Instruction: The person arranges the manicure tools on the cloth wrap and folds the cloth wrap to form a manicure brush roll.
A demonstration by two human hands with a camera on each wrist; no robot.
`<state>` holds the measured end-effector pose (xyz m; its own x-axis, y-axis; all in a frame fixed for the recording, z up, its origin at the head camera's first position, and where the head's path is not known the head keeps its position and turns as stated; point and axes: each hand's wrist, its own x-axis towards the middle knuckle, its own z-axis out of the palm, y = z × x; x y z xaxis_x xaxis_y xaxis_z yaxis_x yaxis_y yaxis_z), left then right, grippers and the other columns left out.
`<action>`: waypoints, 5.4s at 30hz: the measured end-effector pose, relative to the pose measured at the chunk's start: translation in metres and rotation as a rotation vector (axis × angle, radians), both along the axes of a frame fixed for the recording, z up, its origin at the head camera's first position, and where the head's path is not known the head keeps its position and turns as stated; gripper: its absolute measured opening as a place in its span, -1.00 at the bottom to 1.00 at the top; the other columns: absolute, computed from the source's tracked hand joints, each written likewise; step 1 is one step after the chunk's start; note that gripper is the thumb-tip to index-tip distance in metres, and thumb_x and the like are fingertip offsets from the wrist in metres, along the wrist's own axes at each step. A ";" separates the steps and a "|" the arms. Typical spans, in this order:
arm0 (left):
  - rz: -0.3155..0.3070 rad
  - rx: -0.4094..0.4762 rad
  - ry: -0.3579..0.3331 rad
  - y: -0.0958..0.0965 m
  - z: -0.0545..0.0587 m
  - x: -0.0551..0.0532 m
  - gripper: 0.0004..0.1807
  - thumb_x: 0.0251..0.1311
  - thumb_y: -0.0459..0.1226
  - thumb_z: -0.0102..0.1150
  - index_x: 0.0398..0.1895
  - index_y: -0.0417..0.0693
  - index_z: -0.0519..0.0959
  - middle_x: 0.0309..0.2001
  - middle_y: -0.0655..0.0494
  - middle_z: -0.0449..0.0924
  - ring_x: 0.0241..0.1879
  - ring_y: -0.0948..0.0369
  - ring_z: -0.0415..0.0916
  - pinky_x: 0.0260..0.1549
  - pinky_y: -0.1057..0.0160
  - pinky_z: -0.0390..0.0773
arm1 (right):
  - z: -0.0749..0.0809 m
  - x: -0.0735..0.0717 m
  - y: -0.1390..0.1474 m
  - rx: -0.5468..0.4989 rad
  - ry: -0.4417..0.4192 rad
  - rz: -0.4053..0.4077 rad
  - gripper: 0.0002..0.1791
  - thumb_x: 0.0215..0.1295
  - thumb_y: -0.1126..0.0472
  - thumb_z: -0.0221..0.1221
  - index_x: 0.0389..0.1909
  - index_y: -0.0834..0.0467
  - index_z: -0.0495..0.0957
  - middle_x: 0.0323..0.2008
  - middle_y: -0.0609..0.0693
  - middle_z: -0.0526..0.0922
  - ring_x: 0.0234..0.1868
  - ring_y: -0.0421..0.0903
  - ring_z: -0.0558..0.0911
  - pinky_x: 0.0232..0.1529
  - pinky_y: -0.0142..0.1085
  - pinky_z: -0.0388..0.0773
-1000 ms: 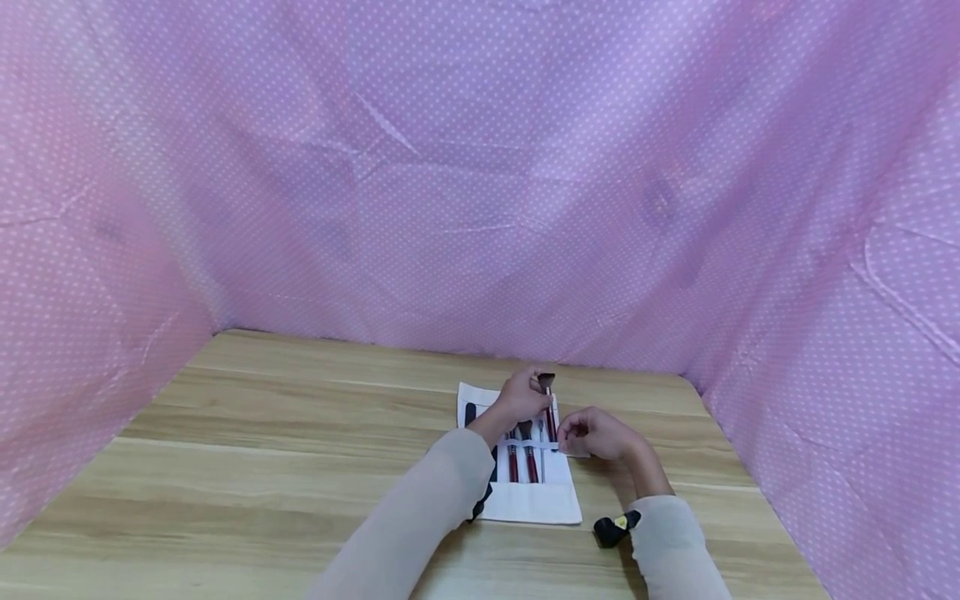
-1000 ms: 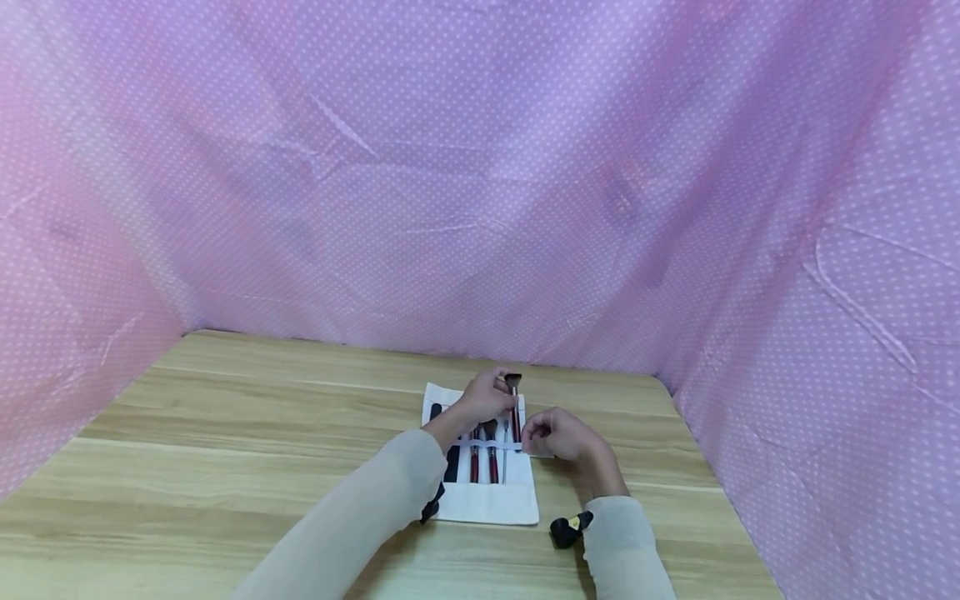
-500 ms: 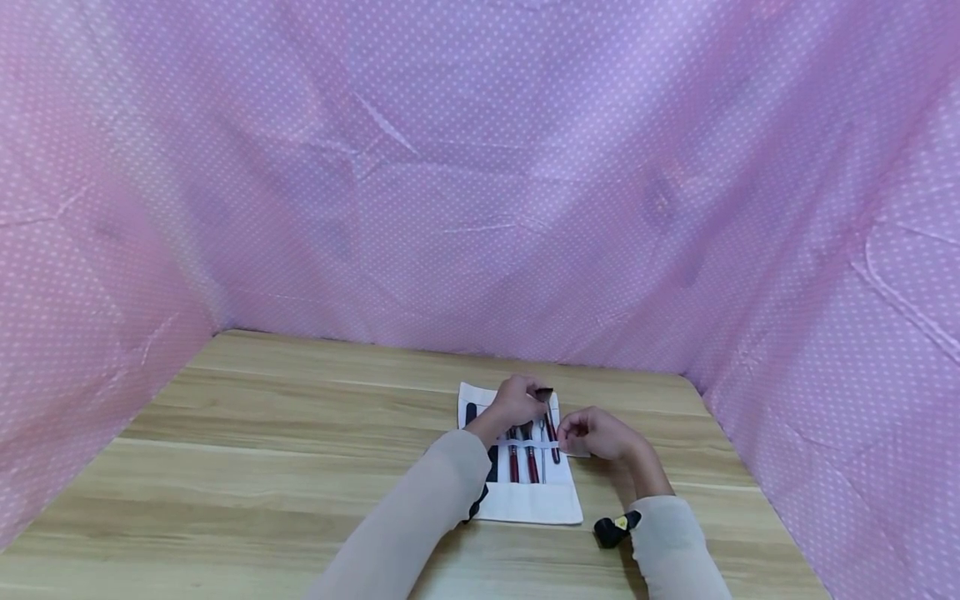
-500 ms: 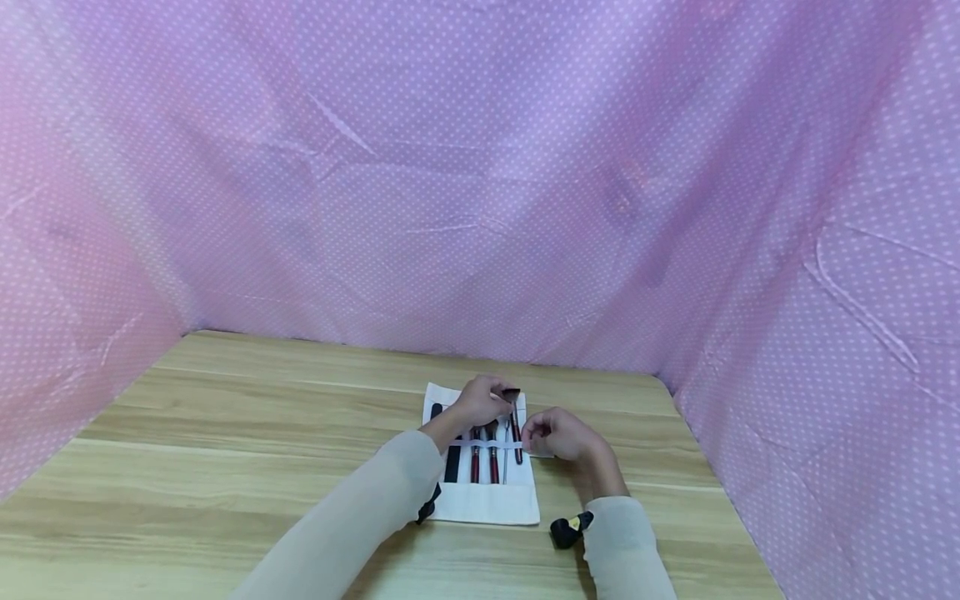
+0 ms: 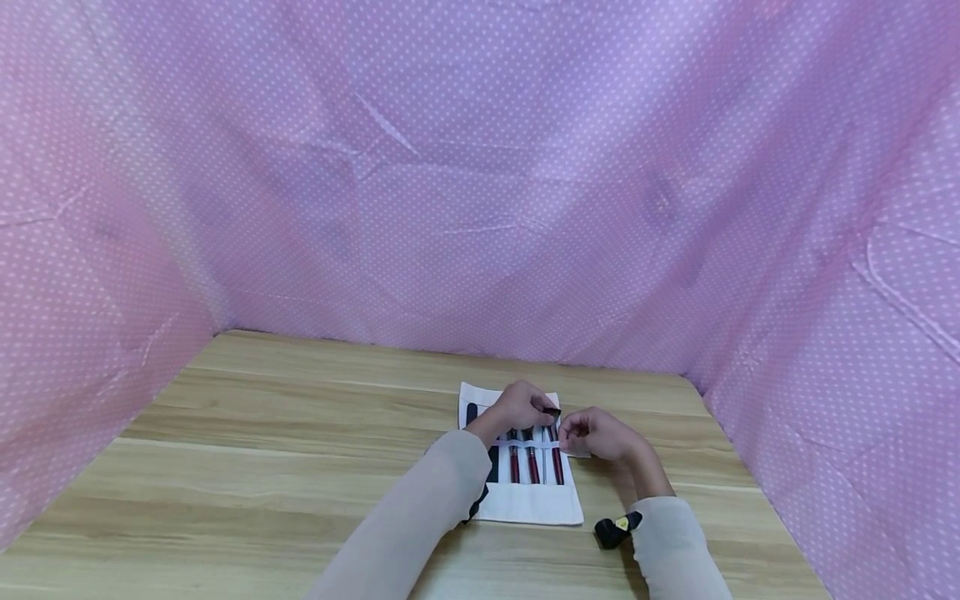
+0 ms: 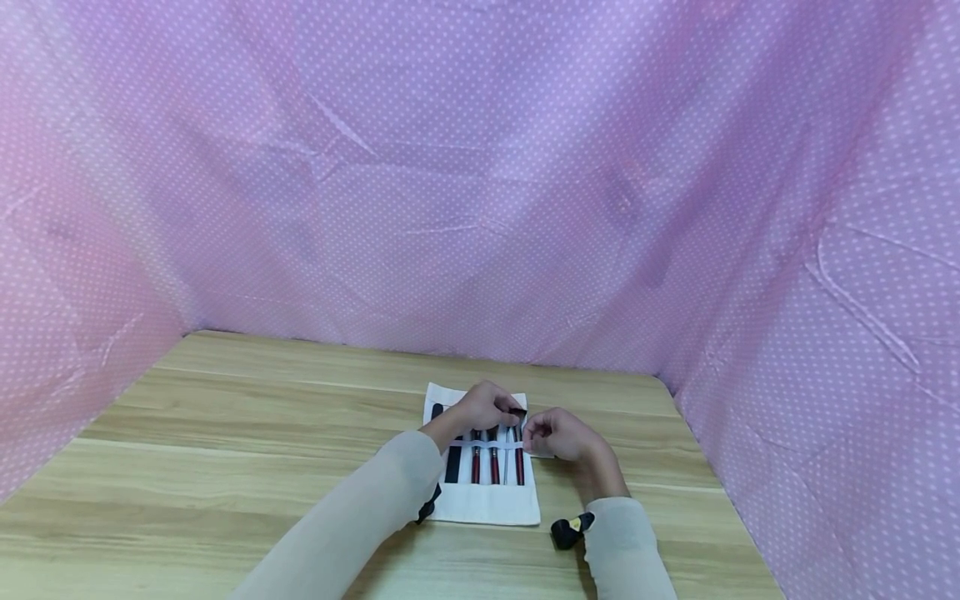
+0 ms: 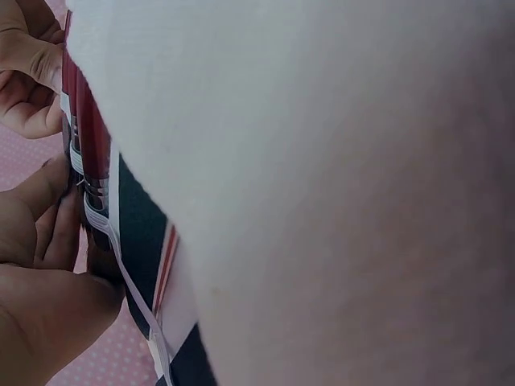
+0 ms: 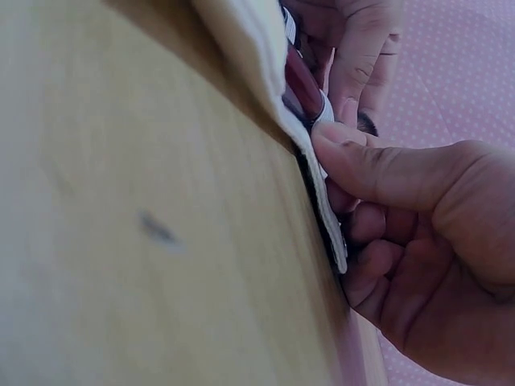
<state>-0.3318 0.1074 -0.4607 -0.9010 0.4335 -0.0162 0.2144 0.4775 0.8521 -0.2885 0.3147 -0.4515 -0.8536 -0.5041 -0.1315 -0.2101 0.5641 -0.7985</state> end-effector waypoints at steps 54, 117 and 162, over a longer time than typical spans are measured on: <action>-0.396 -0.485 0.438 -0.118 0.011 0.002 -0.49 0.44 -0.02 0.18 0.32 -0.08 0.54 0.29 -0.03 0.53 0.35 0.02 0.38 0.39 0.03 0.32 | 0.049 0.024 -0.024 0.260 0.232 0.066 -0.64 0.44 0.07 0.26 0.06 0.25 0.57 -0.21 0.02 0.64 -0.21 -0.06 0.60 -0.24 -0.21 0.59; -0.487 -0.679 0.547 -0.197 0.008 0.106 -0.10 0.25 0.49 -0.09 0.46 0.14 0.41 0.03 0.16 0.44 -0.07 0.26 0.32 -0.05 0.19 0.46 | 0.007 0.084 -0.053 0.653 0.711 0.441 -0.46 0.55 -0.10 0.03 0.46 -0.06 0.38 0.43 0.04 0.41 0.43 0.11 0.35 0.38 0.10 0.34; -0.384 -0.660 0.377 -0.193 0.026 0.128 -0.37 0.17 -0.20 0.38 0.36 0.14 0.51 0.17 0.17 0.50 0.06 0.19 0.42 0.03 0.07 0.57 | 0.009 0.109 -0.059 0.581 0.842 0.394 -0.48 0.25 0.16 0.29 0.24 0.13 0.57 0.01 -0.04 0.59 0.05 -0.10 0.54 0.09 -0.16 0.56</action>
